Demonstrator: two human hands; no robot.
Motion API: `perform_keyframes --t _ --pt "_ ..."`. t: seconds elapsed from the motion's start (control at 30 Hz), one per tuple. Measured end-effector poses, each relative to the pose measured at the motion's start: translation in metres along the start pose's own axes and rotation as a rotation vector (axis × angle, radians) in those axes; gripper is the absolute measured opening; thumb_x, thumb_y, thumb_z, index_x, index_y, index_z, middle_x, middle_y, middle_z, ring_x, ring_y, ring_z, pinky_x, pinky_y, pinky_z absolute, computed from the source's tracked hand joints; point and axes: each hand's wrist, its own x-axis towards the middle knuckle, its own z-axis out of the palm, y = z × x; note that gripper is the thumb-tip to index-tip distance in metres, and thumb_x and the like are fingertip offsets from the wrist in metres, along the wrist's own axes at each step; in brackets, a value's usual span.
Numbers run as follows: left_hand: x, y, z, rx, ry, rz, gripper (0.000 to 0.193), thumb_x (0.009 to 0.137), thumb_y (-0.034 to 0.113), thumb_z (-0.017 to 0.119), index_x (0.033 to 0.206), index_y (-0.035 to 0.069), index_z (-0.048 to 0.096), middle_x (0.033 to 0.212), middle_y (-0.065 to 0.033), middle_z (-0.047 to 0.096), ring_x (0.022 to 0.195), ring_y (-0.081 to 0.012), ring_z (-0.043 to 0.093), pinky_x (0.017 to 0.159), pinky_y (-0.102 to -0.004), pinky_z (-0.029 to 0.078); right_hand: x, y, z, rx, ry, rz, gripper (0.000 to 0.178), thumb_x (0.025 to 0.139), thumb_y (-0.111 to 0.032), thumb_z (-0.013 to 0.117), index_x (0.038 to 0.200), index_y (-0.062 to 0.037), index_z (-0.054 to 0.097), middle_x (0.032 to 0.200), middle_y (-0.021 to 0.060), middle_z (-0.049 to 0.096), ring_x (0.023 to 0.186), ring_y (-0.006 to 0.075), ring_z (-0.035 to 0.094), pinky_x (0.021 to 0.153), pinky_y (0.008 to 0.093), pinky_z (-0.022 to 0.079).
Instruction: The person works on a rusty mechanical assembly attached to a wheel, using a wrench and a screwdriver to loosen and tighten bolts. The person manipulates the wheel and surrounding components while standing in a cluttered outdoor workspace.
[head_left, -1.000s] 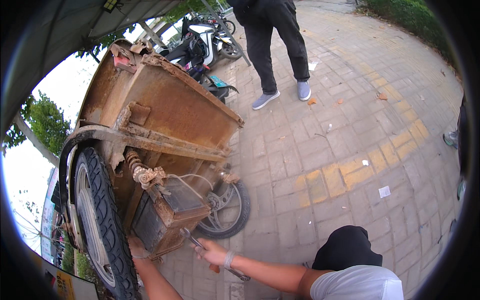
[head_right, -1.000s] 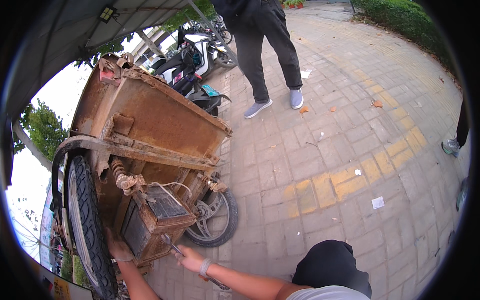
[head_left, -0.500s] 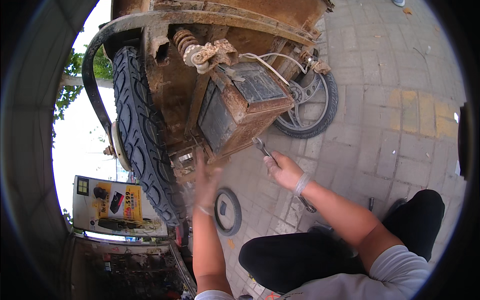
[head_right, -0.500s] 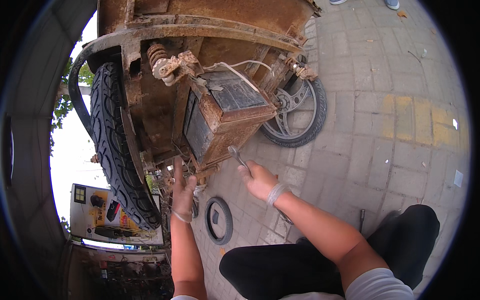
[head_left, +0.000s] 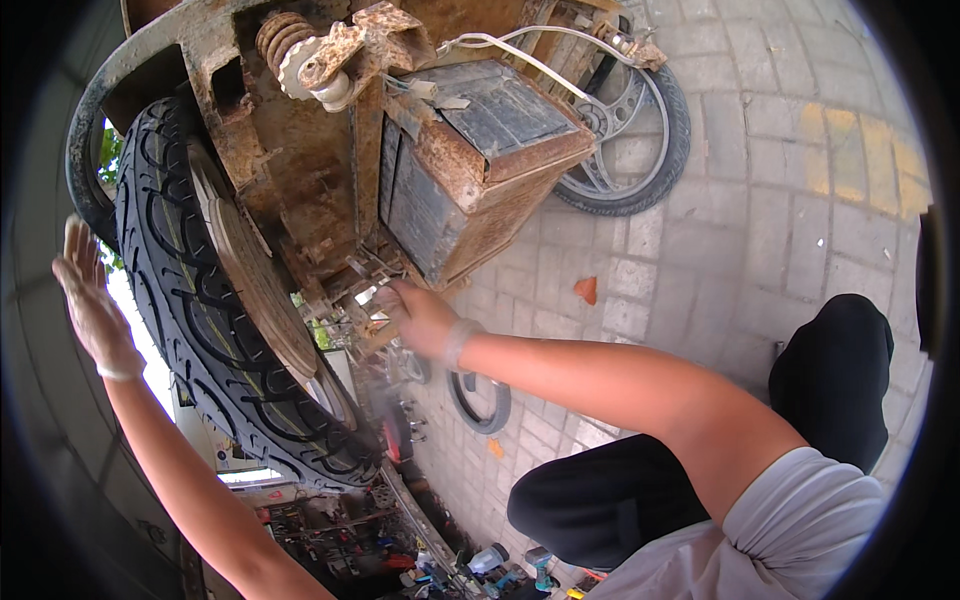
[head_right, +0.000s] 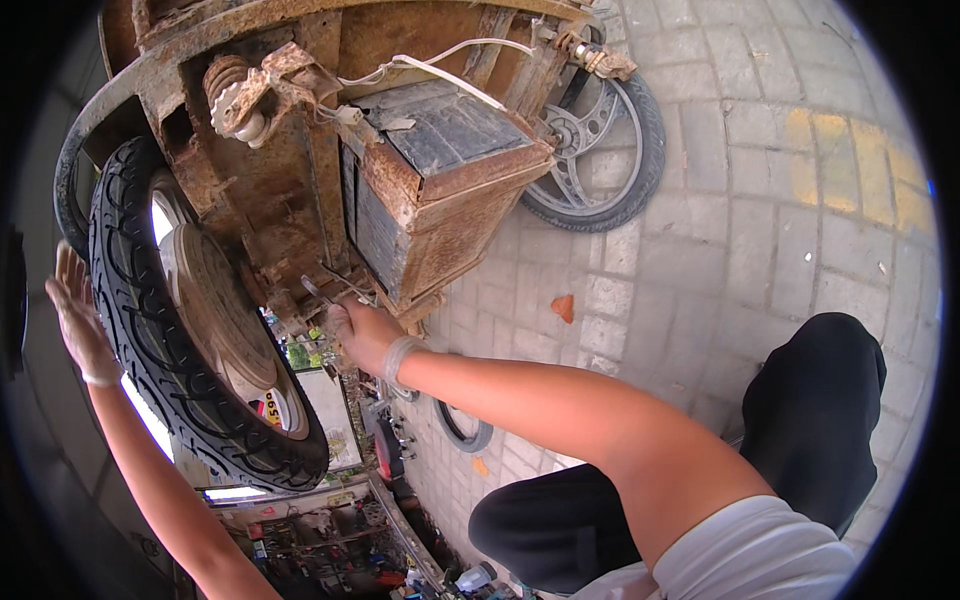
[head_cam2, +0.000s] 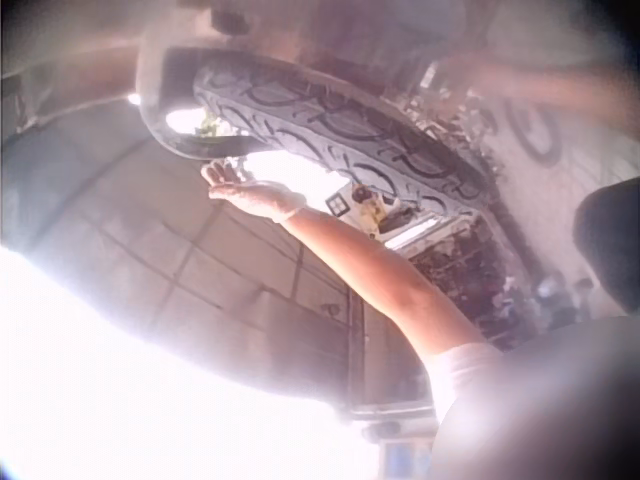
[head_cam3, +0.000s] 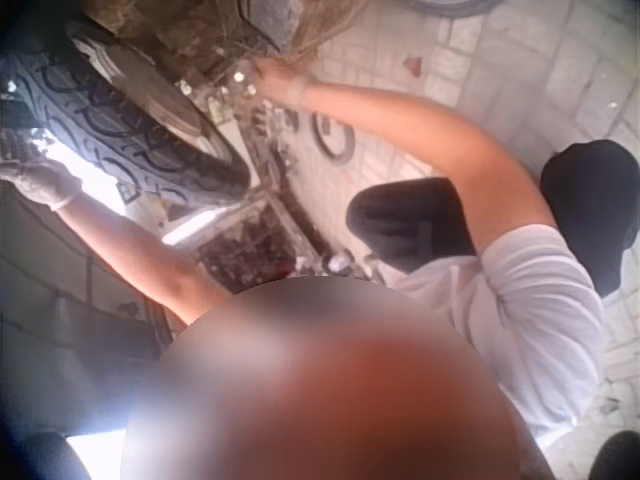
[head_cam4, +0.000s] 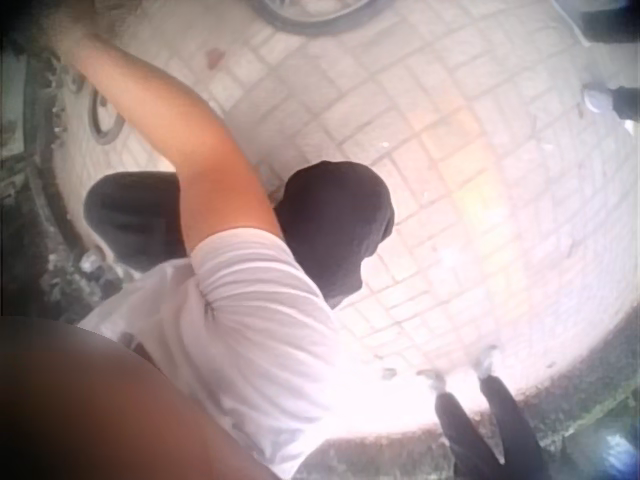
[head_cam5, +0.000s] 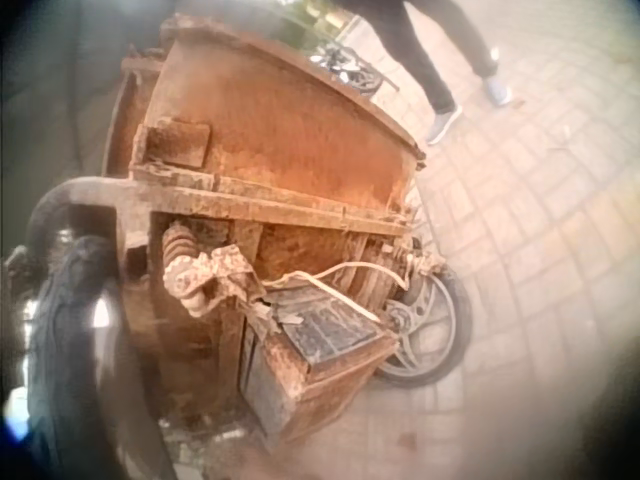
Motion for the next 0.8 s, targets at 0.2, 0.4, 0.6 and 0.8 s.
perform_keyframes --t 0.2,0.4,0.6,0.8 --pt "0.037 -0.009 0.038 -0.746 -0.364 -0.258 0.084 0.088 0.066 0.042 0.137 -0.002 0.04 0.137 -0.0141 0.048 0.125 -0.0238 0.047 0.11 -0.0358 0.033 0.015 -0.013 0.027 0.221 -0.163 0.176 0.042 0.1 -0.035 0.037 0.103 0.0035 0.054 0.087 0.0298 0.061 0.086 0.0466 0.059 0.076 0.0482 0.046" --pt "0.038 -0.016 0.032 -0.975 -0.581 -0.304 0.076 0.089 0.06 0.048 0.134 -0.001 0.043 0.133 -0.0127 0.051 0.122 -0.0235 0.049 0.108 -0.0368 0.034 0.012 -0.033 0.032 0.23 -0.055 0.172 0.042 0.1 -0.033 0.036 0.102 0.0046 0.054 0.088 0.0299 0.061 0.086 0.0469 0.058 0.076 0.048 0.046" --pt "0.037 -0.022 0.033 -0.71 -0.144 -0.336 0.092 0.082 0.074 0.045 0.128 -0.006 0.048 0.124 -0.0161 0.057 0.115 -0.0247 0.054 0.104 -0.0364 0.039 0.036 -0.069 0.008 0.244 -0.261 0.369 0.038 0.098 -0.028 0.037 0.098 0.0051 0.055 0.081 0.0284 0.062 0.075 0.0436 0.061 0.068 0.0486 0.047" --pt "0.047 -0.038 0.016 -0.654 -0.156 -0.375 0.086 0.086 0.073 0.038 0.116 -0.006 0.057 0.112 -0.0137 0.062 0.101 -0.0233 0.058 0.098 -0.0353 0.041 0.071 -0.109 -0.051 0.688 -0.58 0.932 0.023 0.097 -0.022 0.042 0.08 -0.0067 0.046 0.063 0.0011 0.041 0.044 0.0092 0.033 0.037 0.0279 0.029"
